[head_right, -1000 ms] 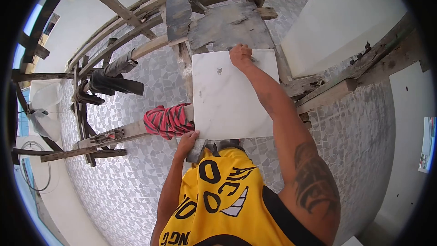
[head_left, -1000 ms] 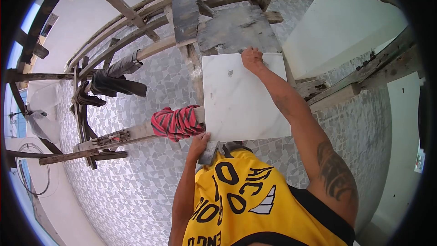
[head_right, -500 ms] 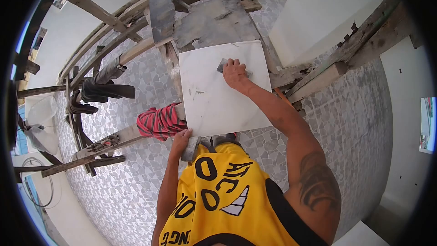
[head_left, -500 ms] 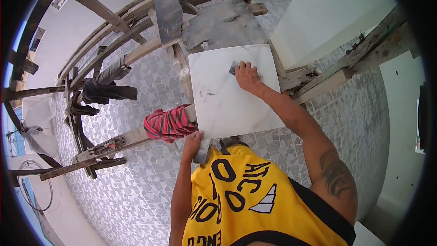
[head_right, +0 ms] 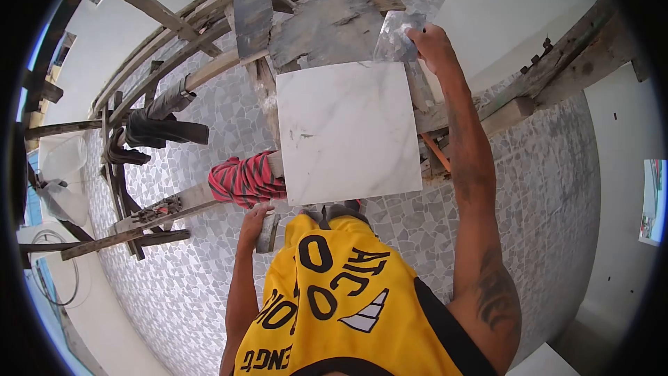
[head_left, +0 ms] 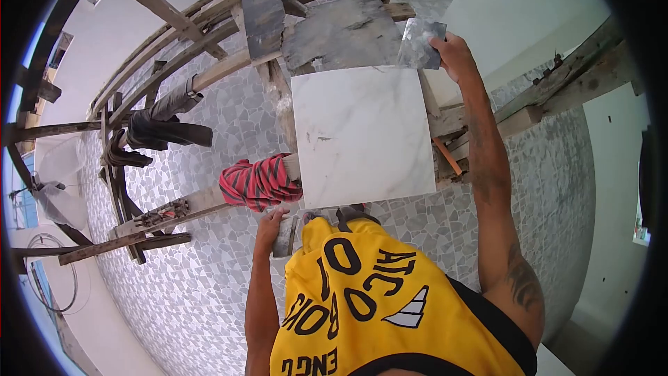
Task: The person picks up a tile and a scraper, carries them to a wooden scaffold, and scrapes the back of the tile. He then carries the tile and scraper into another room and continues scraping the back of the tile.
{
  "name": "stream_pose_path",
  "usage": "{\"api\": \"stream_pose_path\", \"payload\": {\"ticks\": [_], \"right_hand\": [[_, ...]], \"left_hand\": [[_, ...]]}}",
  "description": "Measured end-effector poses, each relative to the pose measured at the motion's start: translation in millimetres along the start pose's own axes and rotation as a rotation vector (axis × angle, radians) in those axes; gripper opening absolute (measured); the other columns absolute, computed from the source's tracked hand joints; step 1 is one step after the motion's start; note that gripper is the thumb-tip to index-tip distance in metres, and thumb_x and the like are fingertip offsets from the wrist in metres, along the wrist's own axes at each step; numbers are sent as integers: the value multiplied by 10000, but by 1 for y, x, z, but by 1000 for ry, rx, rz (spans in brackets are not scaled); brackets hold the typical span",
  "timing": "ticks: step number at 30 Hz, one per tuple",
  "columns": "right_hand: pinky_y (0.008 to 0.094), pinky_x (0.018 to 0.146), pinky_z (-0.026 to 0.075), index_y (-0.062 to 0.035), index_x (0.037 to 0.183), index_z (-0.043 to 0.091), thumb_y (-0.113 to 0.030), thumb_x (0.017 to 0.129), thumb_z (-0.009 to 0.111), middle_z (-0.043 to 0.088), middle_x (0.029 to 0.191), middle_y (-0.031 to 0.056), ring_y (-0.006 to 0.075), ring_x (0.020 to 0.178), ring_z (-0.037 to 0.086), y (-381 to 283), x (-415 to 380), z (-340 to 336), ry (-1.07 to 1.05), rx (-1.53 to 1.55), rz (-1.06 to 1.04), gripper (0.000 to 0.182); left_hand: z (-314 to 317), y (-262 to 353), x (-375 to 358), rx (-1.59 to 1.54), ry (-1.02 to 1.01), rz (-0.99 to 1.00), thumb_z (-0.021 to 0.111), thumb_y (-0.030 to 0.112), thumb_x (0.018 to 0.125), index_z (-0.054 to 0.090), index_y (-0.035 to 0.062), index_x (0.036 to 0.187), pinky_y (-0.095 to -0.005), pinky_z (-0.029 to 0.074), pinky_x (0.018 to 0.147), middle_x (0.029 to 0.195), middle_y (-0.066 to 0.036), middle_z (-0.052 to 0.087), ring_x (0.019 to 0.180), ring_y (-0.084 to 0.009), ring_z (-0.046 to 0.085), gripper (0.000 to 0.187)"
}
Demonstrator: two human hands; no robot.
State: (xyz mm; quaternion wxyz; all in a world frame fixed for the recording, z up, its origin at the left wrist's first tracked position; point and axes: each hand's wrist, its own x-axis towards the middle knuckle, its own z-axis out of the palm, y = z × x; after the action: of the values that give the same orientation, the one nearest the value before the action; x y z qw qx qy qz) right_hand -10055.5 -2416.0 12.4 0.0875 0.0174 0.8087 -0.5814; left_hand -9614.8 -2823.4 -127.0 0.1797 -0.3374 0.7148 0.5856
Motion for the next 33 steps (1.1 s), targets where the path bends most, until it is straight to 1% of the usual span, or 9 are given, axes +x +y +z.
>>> {"api": "stream_pose_path", "payload": {"ticks": [2, 7, 10, 11, 12, 21, 24, 27, 33], "right_hand": [[296, 748, 520, 42, 1051, 607, -166, 857, 667, 658, 981, 97, 144, 861, 633, -27, -10, -14, -113, 370, -67, 290], [372, 854, 523, 34, 1139, 579, -107, 911, 613, 657, 1089, 110, 215, 968, 648, -38, -34, -26, -246, 812, -200, 270], [364, 799, 532, 0, 1035, 628, -136, 869, 688, 670, 1017, 110, 214, 907, 654, 104, -6, 12, -290, 1120, 72, 223], [322, 671, 522, -47, 908, 646, -149, 833, 731, 668, 855, 57, 163, 790, 644, 179, 17, 22, -31, 498, 484, 153], [246, 493, 466, -37, 816, 638, -144, 829, 725, 632, 742, 32, 129, 655, 630, 159, -5, 36, -4, -141, 455, 139], [189, 537, 444, -80, 821, 601, -157, 837, 729, 588, 738, -7, 78, 671, 573, 68, -26, -24, -122, 724, 116, 151], [191, 507, 415, -73, 804, 594, -140, 836, 722, 578, 714, -4, 75, 617, 546, 125, -22, -15, -283, 624, 406, 147], [198, 457, 393, -83, 798, 588, -148, 829, 727, 540, 668, -8, 75, 580, 527, 159, -20, 10, -88, 148, 553, 157], [221, 473, 370, -71, 788, 570, -89, 818, 713, 561, 695, 9, 107, 570, 517, 121, -29, 4, -184, 595, 281, 147]], "left_hand": [[-14, -18, 0, 0, 28, -15, 495, 359, 971, 681, 8, 1082, -288, 460, 796, 960, -89, 676, 891, -147, 606, 413], [-26, -57, -10, -89, 59, -130, 471, 327, 978, 669, 7, 1088, -272, 465, 729, 934, -103, 690, 786, -139, 608, 392], [-25, -97, -14, -91, 72, -81, 464, 309, 985, 632, -1, 1114, -254, 480, 608, 892, -115, 711, 659, -129, 619, 375], [-22, -99, -21, -98, 74, -108, 462, 305, 985, 633, 1, 1115, -253, 479, 606, 890, -116, 713, 656, -127, 617, 372], [-20, -101, -22, -111, 79, -127, 460, 301, 986, 633, 3, 1116, -253, 477, 604, 889, -117, 714, 652, -125, 615, 368], [-23, -80, -60, -213, 116, -213, 413, 283, 997, 625, -13, 1138, -268, 501, 640, 911, -146, 709, 694, -157, 638, 391], [-20, -89, -56, -236, 95, -199, 411, 277, 995, 624, -24, 1131, -273, 503, 648, 910, -148, 709, 701, -164, 643, 394], [-17, -92, -44, -220, 71, -174, 411, 263, 985, 623, -31, 1126, -276, 504, 660, 906, -148, 710, 708, -171, 649, 389], [-14, -78, -48, -172, 88, -136, 396, 310, 981, 634, -7, 1102, -274, 483, 625, 906, -111, 716, 713, -137, 634, 414]]}}
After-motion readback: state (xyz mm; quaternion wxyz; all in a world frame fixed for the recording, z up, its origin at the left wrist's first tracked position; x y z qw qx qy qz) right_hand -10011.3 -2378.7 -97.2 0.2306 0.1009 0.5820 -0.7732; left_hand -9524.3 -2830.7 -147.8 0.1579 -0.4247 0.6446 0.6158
